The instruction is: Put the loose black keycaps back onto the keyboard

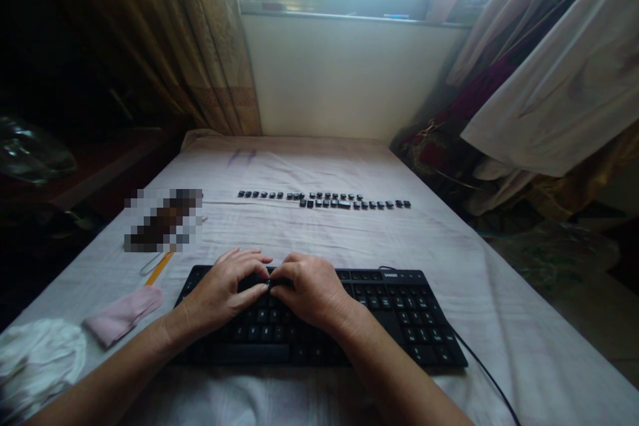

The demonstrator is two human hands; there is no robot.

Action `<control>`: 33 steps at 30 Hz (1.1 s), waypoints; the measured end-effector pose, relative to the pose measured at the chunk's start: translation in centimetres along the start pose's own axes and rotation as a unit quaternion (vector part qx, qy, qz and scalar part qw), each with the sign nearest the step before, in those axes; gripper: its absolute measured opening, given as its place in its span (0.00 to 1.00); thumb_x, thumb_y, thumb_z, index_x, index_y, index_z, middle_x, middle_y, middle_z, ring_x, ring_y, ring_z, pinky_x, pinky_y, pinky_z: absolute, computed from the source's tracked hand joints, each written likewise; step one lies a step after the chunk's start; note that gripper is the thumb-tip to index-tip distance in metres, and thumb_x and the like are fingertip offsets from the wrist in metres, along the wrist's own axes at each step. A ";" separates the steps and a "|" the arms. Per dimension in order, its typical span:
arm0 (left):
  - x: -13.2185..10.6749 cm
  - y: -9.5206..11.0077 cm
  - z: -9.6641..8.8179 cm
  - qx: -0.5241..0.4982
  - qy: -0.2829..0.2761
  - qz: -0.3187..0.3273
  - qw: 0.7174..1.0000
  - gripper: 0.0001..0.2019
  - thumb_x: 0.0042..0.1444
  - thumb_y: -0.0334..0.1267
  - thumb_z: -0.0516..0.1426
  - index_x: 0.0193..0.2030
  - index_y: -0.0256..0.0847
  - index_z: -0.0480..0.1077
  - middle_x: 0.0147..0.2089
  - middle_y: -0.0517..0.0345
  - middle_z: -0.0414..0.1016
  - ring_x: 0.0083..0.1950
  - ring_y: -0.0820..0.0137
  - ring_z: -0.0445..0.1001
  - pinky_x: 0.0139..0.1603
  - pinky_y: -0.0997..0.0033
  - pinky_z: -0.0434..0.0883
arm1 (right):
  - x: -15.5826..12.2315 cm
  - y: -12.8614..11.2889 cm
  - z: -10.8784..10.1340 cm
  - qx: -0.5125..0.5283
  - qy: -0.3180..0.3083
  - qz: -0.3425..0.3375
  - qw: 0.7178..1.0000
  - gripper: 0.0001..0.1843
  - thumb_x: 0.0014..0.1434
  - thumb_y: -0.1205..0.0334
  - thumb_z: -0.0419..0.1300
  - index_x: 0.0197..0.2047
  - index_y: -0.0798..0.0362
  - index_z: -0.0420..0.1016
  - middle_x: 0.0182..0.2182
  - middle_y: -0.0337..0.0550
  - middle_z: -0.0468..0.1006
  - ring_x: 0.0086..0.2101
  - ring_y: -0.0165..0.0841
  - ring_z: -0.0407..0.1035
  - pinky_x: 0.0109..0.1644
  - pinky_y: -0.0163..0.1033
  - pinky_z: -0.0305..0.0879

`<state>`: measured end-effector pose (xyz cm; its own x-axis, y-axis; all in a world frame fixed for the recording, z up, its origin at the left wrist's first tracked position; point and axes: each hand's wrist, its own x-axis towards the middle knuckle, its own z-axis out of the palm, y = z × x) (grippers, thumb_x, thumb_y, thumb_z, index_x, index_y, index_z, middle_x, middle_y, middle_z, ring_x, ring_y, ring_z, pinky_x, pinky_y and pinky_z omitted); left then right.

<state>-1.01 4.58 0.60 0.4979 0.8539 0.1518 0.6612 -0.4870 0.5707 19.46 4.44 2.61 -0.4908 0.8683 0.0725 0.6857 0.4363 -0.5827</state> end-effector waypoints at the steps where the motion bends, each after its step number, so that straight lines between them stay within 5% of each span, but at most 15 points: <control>1: 0.0 0.0 0.0 0.000 0.000 0.000 1.000 0.04 0.56 0.35 0.59 0.39 0.47 0.72 0.54 0.58 0.77 0.62 0.58 0.69 0.68 0.43 0.52 | 0.0 0.0 0.0 -0.004 0.000 0.001 1.000 0.10 0.56 0.64 0.66 0.43 0.46 0.83 0.41 0.41 0.82 0.39 0.34 0.76 0.45 0.37 0.69; 27: 0.3 0.4 -1.0 -0.048 -0.031 -0.017 0.998 0.06 0.53 0.34 0.60 0.38 0.47 0.77 0.51 0.59 0.78 0.56 0.61 0.72 0.62 0.60 0.62 | -0.2 -0.4 0.1 -0.030 0.003 0.004 1.000 0.08 0.56 0.62 0.65 0.41 0.48 0.83 0.40 0.42 0.82 0.38 0.35 0.76 0.43 0.37 0.69; 33: 0.5 -0.6 -2.4 -0.044 -0.014 -0.048 0.998 0.09 0.55 0.37 0.57 0.42 0.47 0.76 0.52 0.60 0.78 0.56 0.62 0.73 0.60 0.62 0.66 | -0.3 -0.6 0.1 -0.030 -0.002 0.018 0.999 0.08 0.56 0.64 0.65 0.40 0.49 0.83 0.40 0.43 0.82 0.38 0.34 0.76 0.44 0.37 0.69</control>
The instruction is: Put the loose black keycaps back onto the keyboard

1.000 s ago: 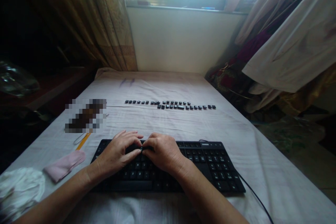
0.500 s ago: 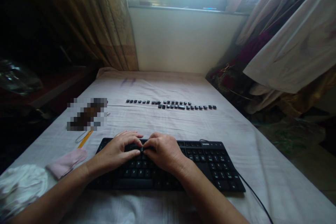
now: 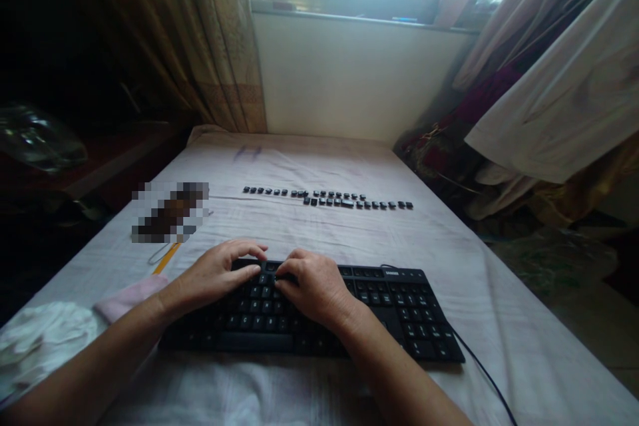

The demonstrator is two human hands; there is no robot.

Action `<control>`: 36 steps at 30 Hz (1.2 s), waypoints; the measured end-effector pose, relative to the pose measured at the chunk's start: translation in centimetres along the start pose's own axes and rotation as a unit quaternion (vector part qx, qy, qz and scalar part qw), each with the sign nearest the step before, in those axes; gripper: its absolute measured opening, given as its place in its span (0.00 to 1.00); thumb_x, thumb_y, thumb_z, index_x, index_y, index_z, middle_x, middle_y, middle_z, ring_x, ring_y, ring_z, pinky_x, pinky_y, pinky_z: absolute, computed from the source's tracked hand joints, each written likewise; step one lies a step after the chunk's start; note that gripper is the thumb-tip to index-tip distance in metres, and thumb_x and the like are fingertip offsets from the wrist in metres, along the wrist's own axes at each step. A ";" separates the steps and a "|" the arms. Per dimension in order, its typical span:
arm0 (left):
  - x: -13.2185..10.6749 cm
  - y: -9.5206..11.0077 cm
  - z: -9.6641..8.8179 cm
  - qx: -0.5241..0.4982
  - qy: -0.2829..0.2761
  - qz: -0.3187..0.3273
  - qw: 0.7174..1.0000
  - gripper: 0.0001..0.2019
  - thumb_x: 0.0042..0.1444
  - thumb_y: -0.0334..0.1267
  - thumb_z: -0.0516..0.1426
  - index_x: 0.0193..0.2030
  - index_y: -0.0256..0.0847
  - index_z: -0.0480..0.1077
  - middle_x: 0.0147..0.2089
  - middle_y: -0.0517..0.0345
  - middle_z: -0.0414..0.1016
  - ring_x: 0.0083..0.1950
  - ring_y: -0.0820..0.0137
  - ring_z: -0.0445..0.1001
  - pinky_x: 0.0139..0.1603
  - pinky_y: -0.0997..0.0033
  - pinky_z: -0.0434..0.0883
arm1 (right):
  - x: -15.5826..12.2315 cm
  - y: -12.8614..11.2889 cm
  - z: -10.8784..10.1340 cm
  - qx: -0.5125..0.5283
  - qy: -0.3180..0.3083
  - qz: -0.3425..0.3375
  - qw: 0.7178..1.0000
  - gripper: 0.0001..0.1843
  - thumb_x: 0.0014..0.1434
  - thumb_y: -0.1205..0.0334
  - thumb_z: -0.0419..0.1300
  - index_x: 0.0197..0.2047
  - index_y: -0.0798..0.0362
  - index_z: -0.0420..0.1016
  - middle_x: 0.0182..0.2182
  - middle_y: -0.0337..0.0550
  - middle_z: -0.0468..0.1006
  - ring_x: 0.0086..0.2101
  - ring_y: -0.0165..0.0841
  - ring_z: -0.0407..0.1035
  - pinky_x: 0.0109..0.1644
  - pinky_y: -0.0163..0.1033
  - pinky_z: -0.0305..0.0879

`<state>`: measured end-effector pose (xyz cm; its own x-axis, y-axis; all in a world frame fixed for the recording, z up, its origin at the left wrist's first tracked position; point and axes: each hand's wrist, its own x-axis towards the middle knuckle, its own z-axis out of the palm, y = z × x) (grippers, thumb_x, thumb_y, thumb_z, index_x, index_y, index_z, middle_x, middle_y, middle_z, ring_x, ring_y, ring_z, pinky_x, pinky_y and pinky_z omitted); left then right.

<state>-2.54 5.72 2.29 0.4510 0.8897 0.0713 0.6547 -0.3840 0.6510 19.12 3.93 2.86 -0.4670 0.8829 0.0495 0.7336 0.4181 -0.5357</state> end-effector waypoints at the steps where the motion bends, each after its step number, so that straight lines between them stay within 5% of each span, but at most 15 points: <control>1: 0.0 -0.2 -0.2 0.003 0.007 -0.008 1.000 0.10 0.55 0.38 0.57 0.43 0.47 0.76 0.53 0.59 0.78 0.57 0.62 0.73 0.60 0.61 0.66 | 0.0 -0.1 -0.1 -0.004 -0.003 0.006 1.000 0.08 0.56 0.64 0.65 0.40 0.49 0.83 0.40 0.42 0.82 0.38 0.34 0.76 0.44 0.37 0.69; 10: 0.0 0.0 2.2 0.057 0.000 0.000 0.998 0.24 0.55 0.42 0.60 0.59 0.43 0.68 0.62 0.52 0.71 0.65 0.58 0.65 0.67 0.55 0.57 | 0.5 -1.4 -0.7 -0.082 -0.040 0.029 0.995 0.08 0.58 0.63 0.63 0.38 0.47 0.84 0.39 0.41 0.82 0.37 0.37 0.76 0.43 0.39 0.69; 23: 0.3 0.9 2.2 0.078 -0.041 -0.052 0.995 0.24 0.58 0.46 0.57 0.61 0.46 0.66 0.64 0.51 0.68 0.67 0.56 0.62 0.71 0.42 0.46 | -0.1 -1.6 -0.1 -0.081 -0.024 0.037 0.996 0.09 0.60 0.65 0.61 0.41 0.50 0.83 0.42 0.43 0.81 0.40 0.36 0.76 0.46 0.38 0.68; 36: 0.4 1.3 2.1 0.071 -0.055 -0.063 0.994 0.20 0.59 0.44 0.56 0.58 0.49 0.69 0.64 0.53 0.69 0.67 0.56 0.61 0.70 0.40 0.43 | -0.1 -1.9 0.1 -0.109 -0.021 0.033 0.993 0.09 0.60 0.66 0.60 0.40 0.50 0.82 0.41 0.45 0.81 0.40 0.38 0.75 0.46 0.39 0.69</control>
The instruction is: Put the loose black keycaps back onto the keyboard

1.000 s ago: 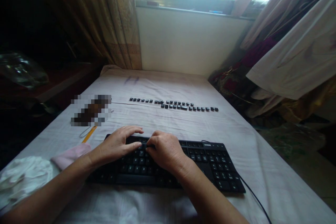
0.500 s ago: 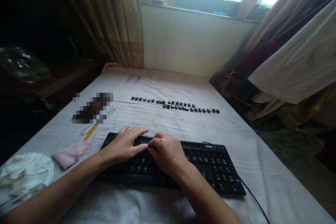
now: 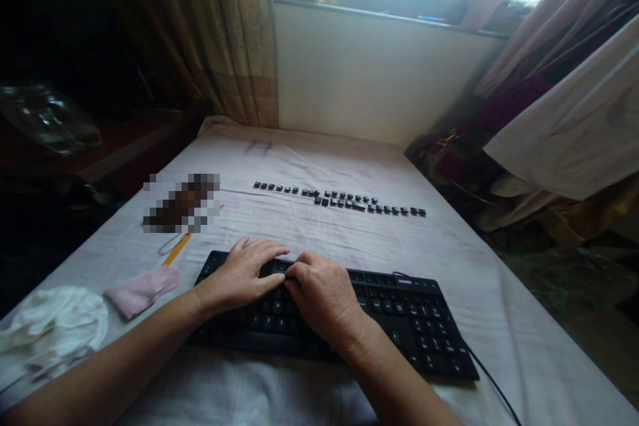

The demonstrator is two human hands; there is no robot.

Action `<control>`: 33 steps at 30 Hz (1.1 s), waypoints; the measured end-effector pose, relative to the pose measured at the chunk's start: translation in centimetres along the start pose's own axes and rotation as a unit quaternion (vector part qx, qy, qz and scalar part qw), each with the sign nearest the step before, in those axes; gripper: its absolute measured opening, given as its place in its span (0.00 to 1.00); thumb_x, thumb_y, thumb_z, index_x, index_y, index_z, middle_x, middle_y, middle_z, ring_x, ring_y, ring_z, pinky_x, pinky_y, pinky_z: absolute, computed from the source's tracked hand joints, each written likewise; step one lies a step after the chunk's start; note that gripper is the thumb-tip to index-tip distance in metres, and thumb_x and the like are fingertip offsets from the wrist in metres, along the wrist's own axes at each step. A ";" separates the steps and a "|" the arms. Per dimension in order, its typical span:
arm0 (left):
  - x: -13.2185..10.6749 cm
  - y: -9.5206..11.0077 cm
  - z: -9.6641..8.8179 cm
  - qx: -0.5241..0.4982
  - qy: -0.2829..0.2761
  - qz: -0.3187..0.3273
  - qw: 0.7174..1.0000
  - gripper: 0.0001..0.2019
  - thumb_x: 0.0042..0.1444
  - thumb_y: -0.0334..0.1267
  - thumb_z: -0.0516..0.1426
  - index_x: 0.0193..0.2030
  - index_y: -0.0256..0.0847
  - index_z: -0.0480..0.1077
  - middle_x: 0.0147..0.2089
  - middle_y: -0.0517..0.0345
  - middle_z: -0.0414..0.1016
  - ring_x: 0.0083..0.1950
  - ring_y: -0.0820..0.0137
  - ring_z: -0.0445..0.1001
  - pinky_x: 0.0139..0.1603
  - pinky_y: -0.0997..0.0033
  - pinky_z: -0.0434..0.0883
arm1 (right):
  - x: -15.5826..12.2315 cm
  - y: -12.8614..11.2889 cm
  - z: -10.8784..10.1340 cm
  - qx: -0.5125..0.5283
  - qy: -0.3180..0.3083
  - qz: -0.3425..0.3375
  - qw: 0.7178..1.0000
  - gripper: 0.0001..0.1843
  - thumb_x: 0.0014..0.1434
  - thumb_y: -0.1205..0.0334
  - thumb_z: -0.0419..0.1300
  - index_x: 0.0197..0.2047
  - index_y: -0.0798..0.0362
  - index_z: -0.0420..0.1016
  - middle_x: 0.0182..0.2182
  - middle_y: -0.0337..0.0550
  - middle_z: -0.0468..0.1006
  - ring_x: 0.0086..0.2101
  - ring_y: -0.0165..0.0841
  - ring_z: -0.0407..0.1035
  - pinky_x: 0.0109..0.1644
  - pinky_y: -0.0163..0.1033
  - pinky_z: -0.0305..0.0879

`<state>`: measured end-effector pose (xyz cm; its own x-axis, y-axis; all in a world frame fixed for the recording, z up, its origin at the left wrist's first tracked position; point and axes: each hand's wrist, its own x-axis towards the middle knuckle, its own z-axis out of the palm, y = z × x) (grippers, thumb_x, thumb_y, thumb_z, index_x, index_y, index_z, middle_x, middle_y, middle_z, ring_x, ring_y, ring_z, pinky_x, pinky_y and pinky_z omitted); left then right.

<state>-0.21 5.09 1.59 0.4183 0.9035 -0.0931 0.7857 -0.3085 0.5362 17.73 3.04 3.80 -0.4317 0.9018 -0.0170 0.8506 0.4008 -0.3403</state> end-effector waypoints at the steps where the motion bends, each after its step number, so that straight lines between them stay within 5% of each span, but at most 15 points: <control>1: 0.0 0.0 0.0 0.001 0.000 0.000 1.000 0.20 0.59 0.44 0.56 0.58 0.49 0.69 0.64 0.53 0.69 0.68 0.56 0.61 0.70 0.40 0.42 | 0.0 0.1 0.0 0.003 -0.001 0.002 1.000 0.09 0.60 0.66 0.60 0.41 0.50 0.82 0.41 0.45 0.81 0.40 0.37 0.75 0.46 0.39 0.69; 19: 0.2 0.5 0.6 0.021 -0.005 -0.012 1.000 0.20 0.60 0.42 0.54 0.59 0.49 0.67 0.67 0.51 0.64 0.71 0.55 0.55 0.70 0.37 0.41 | 0.1 0.6 0.4 0.023 -0.001 -0.034 0.999 0.12 0.63 0.65 0.58 0.36 0.48 0.84 0.39 0.43 0.82 0.38 0.34 0.76 0.43 0.36 0.69; 29: 0.7 0.2 0.4 0.015 -0.006 -0.007 1.000 0.22 0.56 0.39 0.55 0.58 0.52 0.68 0.65 0.54 0.67 0.69 0.55 0.59 0.69 0.36 0.43 | -0.2 2.9 0.7 0.157 0.079 -0.030 0.984 0.11 0.61 0.66 0.58 0.39 0.50 0.83 0.38 0.44 0.83 0.38 0.34 0.77 0.46 0.37 0.71; 33: 0.8 -0.5 -0.5 0.001 -0.021 0.009 1.000 0.22 0.57 0.40 0.54 0.59 0.49 0.69 0.64 0.54 0.70 0.67 0.59 0.63 0.69 0.47 0.53 | -0.7 3.2 0.5 0.129 0.084 -0.018 0.988 0.11 0.62 0.65 0.57 0.40 0.51 0.83 0.38 0.45 0.82 0.38 0.35 0.76 0.45 0.38 0.70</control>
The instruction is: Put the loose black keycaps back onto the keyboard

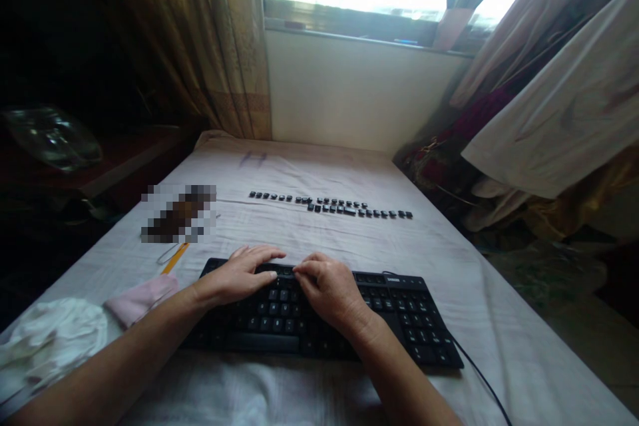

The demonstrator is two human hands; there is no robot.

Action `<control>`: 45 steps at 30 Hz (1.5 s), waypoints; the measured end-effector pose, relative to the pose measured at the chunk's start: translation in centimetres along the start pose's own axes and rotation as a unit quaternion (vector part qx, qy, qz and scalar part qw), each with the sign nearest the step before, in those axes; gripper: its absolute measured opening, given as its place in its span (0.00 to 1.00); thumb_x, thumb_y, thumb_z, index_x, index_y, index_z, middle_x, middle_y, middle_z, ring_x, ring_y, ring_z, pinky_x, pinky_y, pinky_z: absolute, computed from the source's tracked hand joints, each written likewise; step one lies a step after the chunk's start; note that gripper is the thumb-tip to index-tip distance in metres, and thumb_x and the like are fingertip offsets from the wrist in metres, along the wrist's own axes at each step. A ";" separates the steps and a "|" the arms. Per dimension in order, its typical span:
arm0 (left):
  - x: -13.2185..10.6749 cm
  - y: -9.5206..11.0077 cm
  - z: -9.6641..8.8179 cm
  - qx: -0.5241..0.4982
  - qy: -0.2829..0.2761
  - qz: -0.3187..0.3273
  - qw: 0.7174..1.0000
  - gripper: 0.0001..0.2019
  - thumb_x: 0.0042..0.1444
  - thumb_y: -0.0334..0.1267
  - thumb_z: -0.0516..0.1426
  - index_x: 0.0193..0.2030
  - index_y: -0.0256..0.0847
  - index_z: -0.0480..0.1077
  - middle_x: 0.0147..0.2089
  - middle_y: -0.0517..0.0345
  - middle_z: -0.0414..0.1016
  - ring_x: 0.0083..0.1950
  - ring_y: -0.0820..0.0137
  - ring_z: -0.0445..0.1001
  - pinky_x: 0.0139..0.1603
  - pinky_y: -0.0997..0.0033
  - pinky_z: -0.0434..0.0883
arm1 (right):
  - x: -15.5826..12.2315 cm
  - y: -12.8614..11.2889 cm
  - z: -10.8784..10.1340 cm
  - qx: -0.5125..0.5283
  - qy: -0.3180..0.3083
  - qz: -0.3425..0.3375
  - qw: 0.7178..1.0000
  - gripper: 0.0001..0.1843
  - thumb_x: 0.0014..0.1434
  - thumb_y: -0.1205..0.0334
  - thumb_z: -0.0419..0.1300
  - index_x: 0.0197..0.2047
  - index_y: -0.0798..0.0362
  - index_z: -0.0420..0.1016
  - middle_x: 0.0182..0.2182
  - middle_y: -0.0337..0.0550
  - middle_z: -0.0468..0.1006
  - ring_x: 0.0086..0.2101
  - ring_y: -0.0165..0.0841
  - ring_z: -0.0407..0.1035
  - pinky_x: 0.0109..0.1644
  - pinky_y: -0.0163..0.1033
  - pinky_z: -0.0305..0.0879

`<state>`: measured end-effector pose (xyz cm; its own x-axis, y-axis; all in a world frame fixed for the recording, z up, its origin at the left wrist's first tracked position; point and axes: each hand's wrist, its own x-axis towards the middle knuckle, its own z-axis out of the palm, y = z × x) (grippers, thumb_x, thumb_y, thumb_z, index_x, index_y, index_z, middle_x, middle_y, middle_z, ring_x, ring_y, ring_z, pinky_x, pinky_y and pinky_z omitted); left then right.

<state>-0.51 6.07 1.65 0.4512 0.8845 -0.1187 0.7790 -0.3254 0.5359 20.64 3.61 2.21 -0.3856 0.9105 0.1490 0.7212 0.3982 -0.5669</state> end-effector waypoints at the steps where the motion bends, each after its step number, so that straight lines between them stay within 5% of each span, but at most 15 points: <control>1: -0.1 -0.2 -0.2 -0.003 0.001 0.005 1.000 0.21 0.57 0.39 0.53 0.59 0.48 0.69 0.63 0.55 0.70 0.66 0.60 0.64 0.68 0.51 0.56 | -0.2 -0.1 0.0 -0.005 -0.003 0.000 1.000 0.11 0.62 0.65 0.57 0.41 0.51 0.82 0.39 0.45 0.82 0.38 0.35 0.76 0.45 0.38 0.70; 3: -0.2 -0.4 -0.3 -0.007 0.008 0.015 1.000 0.21 0.58 0.39 0.52 0.58 0.47 0.70 0.63 0.54 0.71 0.65 0.61 0.65 0.67 0.57 0.59 | -0.4 -0.5 0.2 -0.015 -0.010 -0.002 1.000 0.12 0.62 0.66 0.57 0.44 0.51 0.82 0.40 0.45 0.82 0.39 0.35 0.76 0.45 0.38 0.70; 12: -0.5 -0.2 0.0 -0.011 0.016 0.027 0.999 0.20 0.57 0.42 0.55 0.57 0.46 0.70 0.63 0.51 0.70 0.66 0.58 0.64 0.67 0.53 0.57 | 0.3 -3.1 0.8 -0.067 -0.055 0.039 0.995 0.10 0.59 0.63 0.61 0.43 0.48 0.83 0.40 0.44 0.81 0.38 0.36 0.75 0.45 0.39 0.69; 19: -0.7 -0.4 0.1 -0.025 0.030 0.039 0.998 0.15 0.54 0.36 0.56 0.49 0.47 0.72 0.56 0.56 0.75 0.62 0.58 0.68 0.66 0.54 0.59 | 1.1 -2.8 0.9 0.000 -0.046 0.108 0.993 0.10 0.57 0.68 0.60 0.39 0.49 0.82 0.37 0.42 0.84 0.39 0.37 0.77 0.46 0.39 0.69; 24: -0.8 -0.3 0.2 -0.040 0.039 0.039 0.998 0.12 0.54 0.36 0.57 0.45 0.46 0.72 0.53 0.57 0.77 0.59 0.58 0.70 0.65 0.54 0.60 | 0.9 -1.7 1.2 0.011 -0.019 0.062 0.998 0.11 0.57 0.69 0.59 0.39 0.49 0.82 0.37 0.43 0.83 0.38 0.35 0.76 0.44 0.38 0.69; 33: -0.9 -0.5 -0.3 -0.071 0.041 0.041 0.996 0.09 0.53 0.37 0.56 0.42 0.44 0.73 0.53 0.54 0.76 0.58 0.57 0.70 0.62 0.55 0.63 | 0.3 -2.0 1.3 -0.019 -0.058 0.007 0.998 0.09 0.57 0.66 0.63 0.41 0.50 0.81 0.42 0.44 0.79 0.39 0.35 0.74 0.44 0.38 0.68; 39: -1.4 -0.4 -0.8 -0.092 0.057 0.056 0.993 0.08 0.53 0.38 0.58 0.41 0.47 0.73 0.54 0.57 0.75 0.60 0.58 0.68 0.63 0.57 0.61 | 0.5 -1.6 1.8 -0.016 -0.010 0.004 1.000 0.06 0.59 0.67 0.60 0.40 0.53 0.77 0.37 0.45 0.80 0.37 0.36 0.75 0.42 0.39 0.68; 45: -1.6 0.1 -0.6 -0.112 0.083 0.045 0.989 0.07 0.55 0.40 0.59 0.40 0.48 0.75 0.43 0.60 0.78 0.50 0.62 0.73 0.55 0.61 0.65 | 0.5 -1.1 2.0 0.053 0.057 -0.002 0.997 0.05 0.57 0.69 0.61 0.38 0.53 0.77 0.32 0.43 0.81 0.34 0.35 0.76 0.40 0.37 0.69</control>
<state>-1.39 4.82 2.43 0.4216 0.9043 0.0667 0.6154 -0.3393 0.7114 18.46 3.36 1.28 -0.3160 0.9183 0.2385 0.6534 0.3929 -0.6471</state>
